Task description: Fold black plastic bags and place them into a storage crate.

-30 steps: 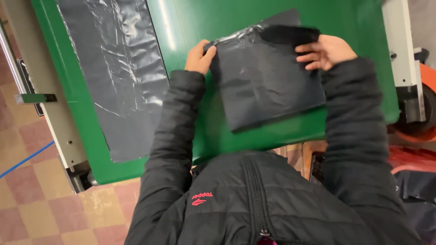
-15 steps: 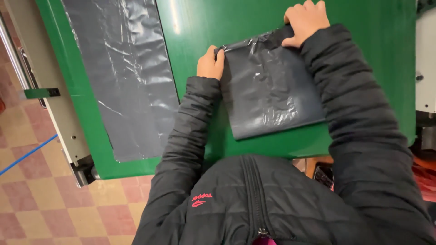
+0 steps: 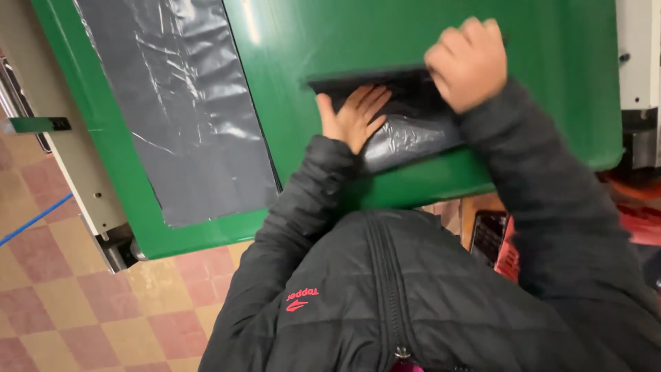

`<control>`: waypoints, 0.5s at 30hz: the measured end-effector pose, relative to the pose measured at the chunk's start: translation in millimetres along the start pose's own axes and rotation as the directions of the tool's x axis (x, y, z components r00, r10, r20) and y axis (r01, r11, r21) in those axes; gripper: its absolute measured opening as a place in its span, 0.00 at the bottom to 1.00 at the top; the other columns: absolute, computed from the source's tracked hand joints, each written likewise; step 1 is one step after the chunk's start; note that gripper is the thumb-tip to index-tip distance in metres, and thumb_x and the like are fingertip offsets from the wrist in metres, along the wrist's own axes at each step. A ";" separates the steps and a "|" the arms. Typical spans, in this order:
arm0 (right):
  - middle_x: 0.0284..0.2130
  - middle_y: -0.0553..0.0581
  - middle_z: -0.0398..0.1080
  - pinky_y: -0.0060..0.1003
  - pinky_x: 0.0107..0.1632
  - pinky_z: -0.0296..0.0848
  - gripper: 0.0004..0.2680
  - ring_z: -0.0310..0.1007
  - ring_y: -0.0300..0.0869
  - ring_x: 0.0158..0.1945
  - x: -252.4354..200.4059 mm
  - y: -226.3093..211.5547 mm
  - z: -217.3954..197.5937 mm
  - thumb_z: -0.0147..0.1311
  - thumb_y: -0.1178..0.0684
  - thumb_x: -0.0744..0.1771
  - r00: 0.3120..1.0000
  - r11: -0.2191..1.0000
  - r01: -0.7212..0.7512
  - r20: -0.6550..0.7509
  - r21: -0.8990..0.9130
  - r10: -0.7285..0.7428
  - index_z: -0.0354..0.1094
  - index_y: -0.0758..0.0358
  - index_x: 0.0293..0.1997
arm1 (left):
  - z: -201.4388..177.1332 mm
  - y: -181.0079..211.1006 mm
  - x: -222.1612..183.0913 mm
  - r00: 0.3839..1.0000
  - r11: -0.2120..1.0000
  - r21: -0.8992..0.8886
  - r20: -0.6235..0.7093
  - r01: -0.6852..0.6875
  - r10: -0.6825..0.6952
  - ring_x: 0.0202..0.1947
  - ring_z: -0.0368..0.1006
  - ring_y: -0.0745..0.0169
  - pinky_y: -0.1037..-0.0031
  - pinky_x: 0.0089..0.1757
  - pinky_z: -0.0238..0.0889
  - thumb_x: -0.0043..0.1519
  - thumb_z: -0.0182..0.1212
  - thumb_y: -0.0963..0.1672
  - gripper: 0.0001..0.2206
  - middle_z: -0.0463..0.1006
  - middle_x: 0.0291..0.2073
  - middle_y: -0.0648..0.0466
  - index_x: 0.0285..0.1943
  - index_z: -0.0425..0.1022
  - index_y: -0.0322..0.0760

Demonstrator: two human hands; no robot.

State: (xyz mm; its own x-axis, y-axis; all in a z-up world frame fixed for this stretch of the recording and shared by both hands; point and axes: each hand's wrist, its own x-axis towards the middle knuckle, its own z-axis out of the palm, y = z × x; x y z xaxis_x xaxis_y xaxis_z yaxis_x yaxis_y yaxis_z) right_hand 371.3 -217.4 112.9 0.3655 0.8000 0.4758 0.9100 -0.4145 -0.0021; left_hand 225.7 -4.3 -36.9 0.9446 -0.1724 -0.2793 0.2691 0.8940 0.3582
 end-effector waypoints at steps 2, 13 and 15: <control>0.37 0.51 0.67 0.44 0.48 0.61 0.07 0.66 0.49 0.44 -45.6 -20.0 -8.3 0.64 0.56 0.62 1.000 1.000 -0.006 -0.001 0.013 0.006 0.70 0.56 0.38 | -2.0 7.4 -23.2 0.979 0.987 -0.158 -0.196 0.023 -0.054 0.71 0.57 0.47 0.50 0.65 0.45 0.59 0.27 0.70 0.48 0.61 0.72 0.46 0.79 0.52 0.39; 0.38 0.45 0.68 0.44 0.49 0.62 0.09 0.67 0.46 0.45 -143.9 -57.6 12.4 0.63 0.60 0.58 0.987 0.987 -0.151 0.059 0.055 0.148 0.70 0.53 0.36 | 5.2 -11.8 -110.1 0.853 0.626 0.757 -0.190 -0.187 0.486 0.54 0.74 0.45 0.53 0.55 0.64 0.62 0.66 0.54 0.34 0.69 0.58 0.45 0.69 0.56 0.35; 0.37 0.46 0.67 0.44 0.48 0.62 0.08 0.67 0.46 0.44 -141.8 -58.7 11.6 0.63 0.59 0.59 0.988 0.991 -0.137 0.065 -0.005 0.137 0.70 0.53 0.36 | 46.1 -2.5 -127.6 0.723 -0.535 0.839 0.429 -0.097 0.542 0.51 0.67 0.46 0.58 0.49 0.64 0.55 0.69 0.53 0.24 0.73 0.49 0.47 0.52 0.70 0.35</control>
State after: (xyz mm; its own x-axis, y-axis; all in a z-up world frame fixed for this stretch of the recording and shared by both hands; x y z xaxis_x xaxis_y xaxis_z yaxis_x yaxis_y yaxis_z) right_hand 268.3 -301.5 35.3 0.4989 0.7619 0.4131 0.8503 -0.5225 -0.0633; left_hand 113.1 -3.7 39.0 0.9091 0.1829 0.3744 -0.0775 -0.8087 0.5831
